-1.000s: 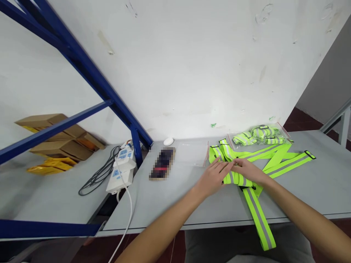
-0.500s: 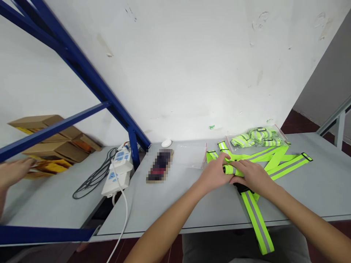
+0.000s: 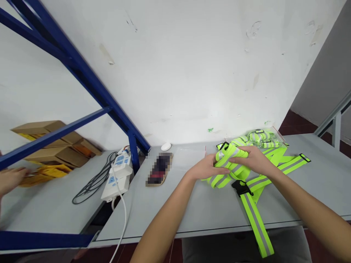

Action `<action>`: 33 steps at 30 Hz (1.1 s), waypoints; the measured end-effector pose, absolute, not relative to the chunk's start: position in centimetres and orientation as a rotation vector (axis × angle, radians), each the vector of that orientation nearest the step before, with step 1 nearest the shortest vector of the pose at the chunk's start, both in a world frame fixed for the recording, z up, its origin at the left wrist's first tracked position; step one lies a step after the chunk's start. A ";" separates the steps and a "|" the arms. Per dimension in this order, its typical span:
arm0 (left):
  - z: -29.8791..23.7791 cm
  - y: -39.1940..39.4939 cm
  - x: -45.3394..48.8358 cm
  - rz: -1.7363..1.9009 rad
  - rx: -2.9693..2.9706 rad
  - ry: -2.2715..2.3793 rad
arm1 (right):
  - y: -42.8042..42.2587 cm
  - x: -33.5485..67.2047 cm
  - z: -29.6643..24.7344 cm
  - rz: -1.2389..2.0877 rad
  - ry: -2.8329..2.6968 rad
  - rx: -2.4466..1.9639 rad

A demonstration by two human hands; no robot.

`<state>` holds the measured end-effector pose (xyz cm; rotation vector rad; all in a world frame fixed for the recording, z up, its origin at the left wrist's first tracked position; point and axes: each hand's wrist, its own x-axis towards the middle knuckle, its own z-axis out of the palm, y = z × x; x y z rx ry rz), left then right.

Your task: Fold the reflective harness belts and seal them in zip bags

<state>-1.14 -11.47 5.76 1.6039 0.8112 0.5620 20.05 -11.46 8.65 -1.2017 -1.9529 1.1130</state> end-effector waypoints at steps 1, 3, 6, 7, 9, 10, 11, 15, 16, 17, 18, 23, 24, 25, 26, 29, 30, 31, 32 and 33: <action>6.0 -11.2 -1.4 0.510 1.612 0.804 | -11.4 20.0 9.0 1.112 -1.953 -1.214; 6.6 -10.9 -1.9 0.442 1.688 0.833 | -11.1 20.1 9.5 1.111 -1.942 -1.231; 7.5 -11.2 -2.6 0.490 1.879 0.994 | -10.5 20.7 10.0 1.042 -1.897 -1.301; 7.7 -11.4 -2.7 0.552 1.930 1.074 | -10.2 21.0 10.0 1.009 -1.882 -1.342; 8.0 -11.8 -3.1 0.662 1.977 1.189 | -9.5 21.6 9.9 0.972 -1.852 -1.414; 8.1 -11.9 -3.2 0.682 1.969 1.207 | -9.2 21.9 9.8 0.981 -1.830 -1.426; 8.2 -12.0 -3.4 0.685 1.949 1.199 | -8.9 22.2 9.6 1.009 -1.804 -1.418; 8.0 -11.5 -4.3 0.632 1.855 1.032 | -8.1 22.9 8.8 1.210 -1.674 -1.346; 7.6 -11.2 -4.7 0.585 1.820 0.986 | -8.0 23.0 8.6 1.252 -1.646 -1.348; 7.1 -11.0 -5.0 0.533 1.769 0.947 | -7.9 23.2 8.5 1.276 -1.622 -1.358; 6.5 -10.8 -5.5 0.484 1.699 0.918 | -7.8 23.4 8.4 1.284 -1.603 -1.372; 2.7 -10.1 -7.7 0.527 1.203 0.820 | -7.6 24.4 8.2 1.275 -1.550 -1.424; 2.2 -10.0 -7.9 0.588 1.114 0.808 | -7.6 24.6 8.2 1.297 -1.542 -1.422; 1.8 -10.0 -7.9 0.674 1.046 0.808 | -7.7 24.8 8.2 1.323 -1.533 -1.419; 1.5 -9.9 -7.7 0.776 0.997 0.821 | -7.7 24.9 8.2 1.343 -1.520 -1.417; 1.1 -9.9 -6.0 1.066 0.922 0.887 | -7.9 25.4 7.9 1.355 -1.457 -1.437; 0.9 -10.0 -5.3 1.127 0.911 0.902 | -7.9 25.6 7.8 1.358 -1.438 -1.445; 0.8 -10.0 -4.6 1.177 0.900 0.912 | -7.9 25.7 7.6 1.368 -1.422 -1.450; 0.6 -10.1 -4.0 1.220 0.889 0.915 | -7.8 25.9 7.4 1.386 -1.406 -1.458; 0.4 -10.1 -3.5 1.257 0.877 0.913 | -7.8 26.0 7.2 1.400 -1.386 -1.471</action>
